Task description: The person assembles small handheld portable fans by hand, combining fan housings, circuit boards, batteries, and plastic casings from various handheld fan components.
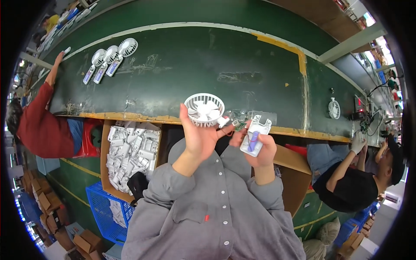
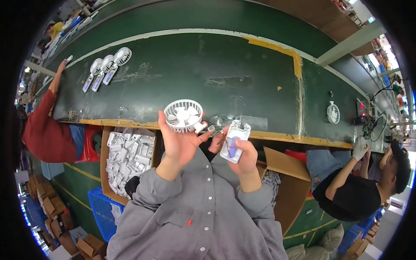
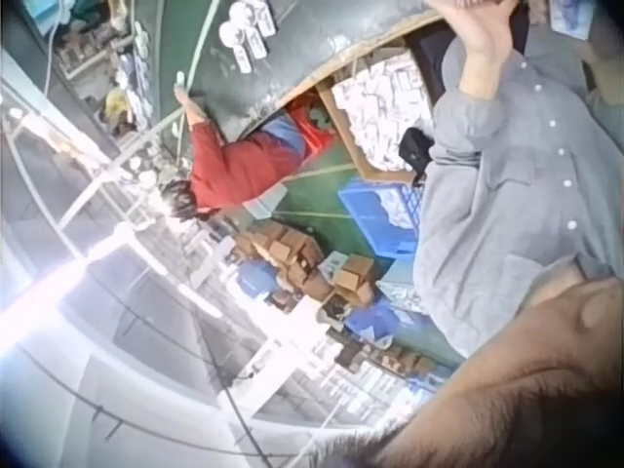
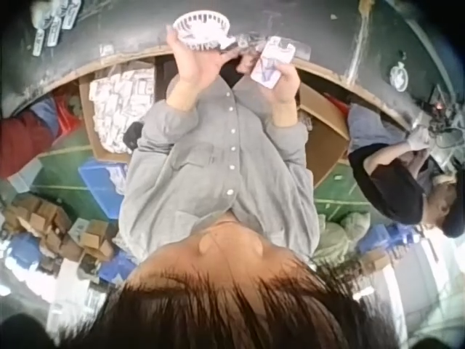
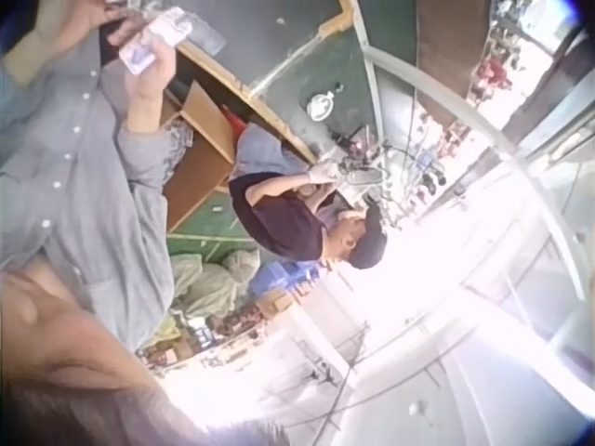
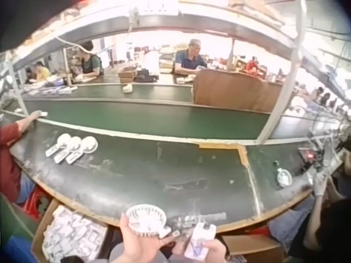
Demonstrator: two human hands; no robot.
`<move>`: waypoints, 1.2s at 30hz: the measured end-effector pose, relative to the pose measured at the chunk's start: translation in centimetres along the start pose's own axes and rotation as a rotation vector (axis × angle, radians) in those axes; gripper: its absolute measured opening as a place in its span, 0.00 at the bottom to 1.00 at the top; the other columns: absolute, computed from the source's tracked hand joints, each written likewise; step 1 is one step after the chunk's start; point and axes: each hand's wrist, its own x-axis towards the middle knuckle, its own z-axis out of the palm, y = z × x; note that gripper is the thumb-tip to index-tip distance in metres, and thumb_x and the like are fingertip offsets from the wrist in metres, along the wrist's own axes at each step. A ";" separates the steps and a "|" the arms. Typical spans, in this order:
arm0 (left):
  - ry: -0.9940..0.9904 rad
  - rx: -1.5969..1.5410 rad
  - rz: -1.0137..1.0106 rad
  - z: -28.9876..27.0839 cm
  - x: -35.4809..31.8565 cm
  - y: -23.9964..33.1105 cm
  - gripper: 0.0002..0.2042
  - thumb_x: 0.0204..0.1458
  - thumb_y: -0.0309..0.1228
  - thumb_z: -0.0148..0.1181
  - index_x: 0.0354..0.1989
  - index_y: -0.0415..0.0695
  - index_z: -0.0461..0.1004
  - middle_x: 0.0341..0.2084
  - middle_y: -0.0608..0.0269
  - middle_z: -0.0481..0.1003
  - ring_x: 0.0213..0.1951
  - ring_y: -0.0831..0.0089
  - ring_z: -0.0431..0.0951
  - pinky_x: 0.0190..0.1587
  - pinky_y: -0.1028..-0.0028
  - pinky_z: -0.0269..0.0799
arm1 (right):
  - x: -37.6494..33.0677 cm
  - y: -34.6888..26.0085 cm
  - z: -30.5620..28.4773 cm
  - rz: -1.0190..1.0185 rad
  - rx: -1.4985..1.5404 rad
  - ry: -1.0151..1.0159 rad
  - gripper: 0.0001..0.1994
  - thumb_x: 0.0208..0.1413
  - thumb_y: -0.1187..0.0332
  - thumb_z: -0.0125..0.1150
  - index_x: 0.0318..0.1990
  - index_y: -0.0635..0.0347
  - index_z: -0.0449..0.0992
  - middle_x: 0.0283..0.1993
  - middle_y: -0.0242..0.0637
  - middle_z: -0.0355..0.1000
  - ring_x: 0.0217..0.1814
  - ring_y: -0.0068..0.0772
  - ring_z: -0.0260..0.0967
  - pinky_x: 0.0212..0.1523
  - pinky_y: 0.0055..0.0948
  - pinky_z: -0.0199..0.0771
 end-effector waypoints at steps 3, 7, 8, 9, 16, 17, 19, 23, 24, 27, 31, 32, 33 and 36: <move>-0.156 -0.111 -0.103 -1.5 -0.8 -0.5 0.43 0.54 0.72 0.28 0.55 0.42 0.66 0.45 0.56 0.74 0.42 0.63 0.76 0.33 0.63 0.76 | -0.1 0.8 -2.1 0.088 0.063 -0.148 0.35 0.43 0.57 0.59 0.59 0.71 0.64 0.56 0.58 0.67 0.59 0.54 0.66 0.61 0.52 0.63; -0.169 0.033 -0.021 -3.7 -0.5 -2.2 0.39 0.58 0.67 0.31 0.61 0.44 0.63 0.50 0.59 0.73 0.48 0.62 0.76 0.46 0.61 0.75 | -0.6 0.3 -2.3 0.138 -0.116 -0.252 0.36 0.49 0.43 0.54 0.56 0.67 0.67 0.59 0.54 0.65 0.60 0.56 0.64 0.56 0.56 0.65; -0.039 0.075 0.036 -3.9 0.0 -3.2 0.31 0.63 0.57 0.38 0.64 0.45 0.59 0.53 0.59 0.71 0.53 0.66 0.72 0.56 0.63 0.69 | -0.7 0.4 -1.8 0.170 -0.096 -0.253 0.38 0.46 0.43 0.59 0.52 0.74 0.69 0.49 0.55 0.72 0.50 0.52 0.73 0.56 0.47 0.68; -0.077 0.175 0.134 -6.1 1.4 -4.4 0.26 0.66 0.47 0.43 0.66 0.45 0.55 0.57 0.58 0.67 0.56 0.69 0.69 0.58 0.68 0.66 | -0.8 0.3 -1.1 0.177 -0.166 -0.246 0.34 0.47 0.44 0.60 0.45 0.73 0.71 0.44 0.53 0.73 0.45 0.47 0.74 0.51 0.43 0.71; -0.067 0.803 0.338 -4.3 -0.4 -3.5 0.29 0.59 0.35 0.57 0.64 0.37 0.54 0.60 0.50 0.61 0.60 0.62 0.64 0.60 0.66 0.63 | -1.1 1.5 0.0 0.309 -0.031 -0.104 0.14 0.52 0.63 0.57 0.38 0.66 0.69 0.32 0.44 0.68 0.21 0.26 0.61 0.34 0.32 0.68; -0.055 1.021 0.630 -4.2 -0.8 -3.5 0.27 0.58 0.34 0.57 0.63 0.36 0.57 0.59 0.47 0.62 0.62 0.57 0.62 0.62 0.63 0.59 | -1.1 1.7 0.3 0.271 -0.012 -0.075 0.15 0.52 0.63 0.57 0.40 0.66 0.69 0.33 0.43 0.69 0.22 0.27 0.61 0.34 0.31 0.68; -0.234 1.127 0.877 -3.3 -1.8 -2.3 0.28 0.56 0.32 0.58 0.63 0.36 0.57 0.61 0.46 0.61 0.63 0.55 0.61 0.64 0.63 0.56 | -0.9 1.2 0.8 0.193 -0.011 0.018 0.19 0.52 0.62 0.57 0.46 0.67 0.68 0.39 0.45 0.70 0.25 0.29 0.66 0.36 0.31 0.70; -0.568 1.344 0.864 -2.1 -2.9 -1.1 0.23 0.53 0.28 0.59 0.58 0.40 0.67 0.57 0.52 0.68 0.52 0.52 0.73 0.53 0.62 0.72 | -1.3 0.2 1.1 0.152 -0.049 0.048 0.24 0.52 0.61 0.56 0.53 0.69 0.66 0.43 0.45 0.71 0.30 0.30 0.69 0.35 0.28 0.72; -0.576 1.342 0.866 -2.1 -2.8 -0.8 0.23 0.53 0.28 0.59 0.58 0.40 0.67 0.57 0.52 0.68 0.52 0.52 0.73 0.53 0.62 0.72 | -1.3 -0.1 1.0 0.141 -0.073 0.042 0.26 0.52 0.61 0.56 0.56 0.69 0.65 0.43 0.45 0.71 0.32 0.30 0.70 0.35 0.27 0.72; -0.616 1.528 0.931 -2.0 -2.9 0.6 0.20 0.50 0.28 0.61 0.53 0.42 0.71 0.50 0.59 0.73 0.48 0.59 0.76 0.49 0.66 0.75 | -1.6 -0.4 0.7 0.142 -0.146 0.018 0.26 0.52 0.62 0.55 0.56 0.70 0.65 0.41 0.44 0.72 0.32 0.31 0.70 0.35 0.27 0.72; -0.769 1.803 1.396 -0.2 -3.0 1.9 0.17 0.44 0.29 0.59 0.45 0.41 0.74 0.43 0.59 0.74 0.45 0.65 0.76 0.47 0.68 0.75 | -2.2 -0.5 1.4 0.090 -0.277 0.035 0.22 0.52 0.68 0.54 0.54 0.70 0.65 0.37 0.43 0.72 0.33 0.31 0.70 0.35 0.26 0.72; -0.771 1.802 1.396 -0.2 -2.8 2.0 0.17 0.44 0.29 0.59 0.45 0.41 0.74 0.43 0.59 0.74 0.45 0.65 0.76 0.47 0.68 0.75 | -2.3 -0.6 2.0 0.067 -0.292 0.075 0.22 0.52 0.70 0.54 0.54 0.70 0.65 0.36 0.42 0.72 0.33 0.31 0.70 0.35 0.26 0.72; -0.806 1.840 1.405 -0.3 -2.6 2.1 0.15 0.43 0.29 0.59 0.41 0.41 0.74 0.42 0.59 0.74 0.44 0.66 0.76 0.46 0.68 0.74 | -2.2 -0.9 3.7 0.030 -0.300 0.100 0.16 0.53 0.74 0.53 0.49 0.69 0.69 0.34 0.39 0.72 0.32 0.25 0.69 0.35 0.23 0.70; -0.840 1.892 1.415 -0.1 -2.5 2.0 0.10 0.42 0.29 0.59 0.34 0.42 0.73 0.38 0.61 0.74 0.42 0.67 0.76 0.45 0.69 0.74 | -2.4 -0.5 2.1 -0.081 -0.800 0.120 0.10 0.54 0.75 0.54 0.44 0.68 0.72 0.33 0.34 0.72 0.33 0.19 0.67 0.34 0.18 0.66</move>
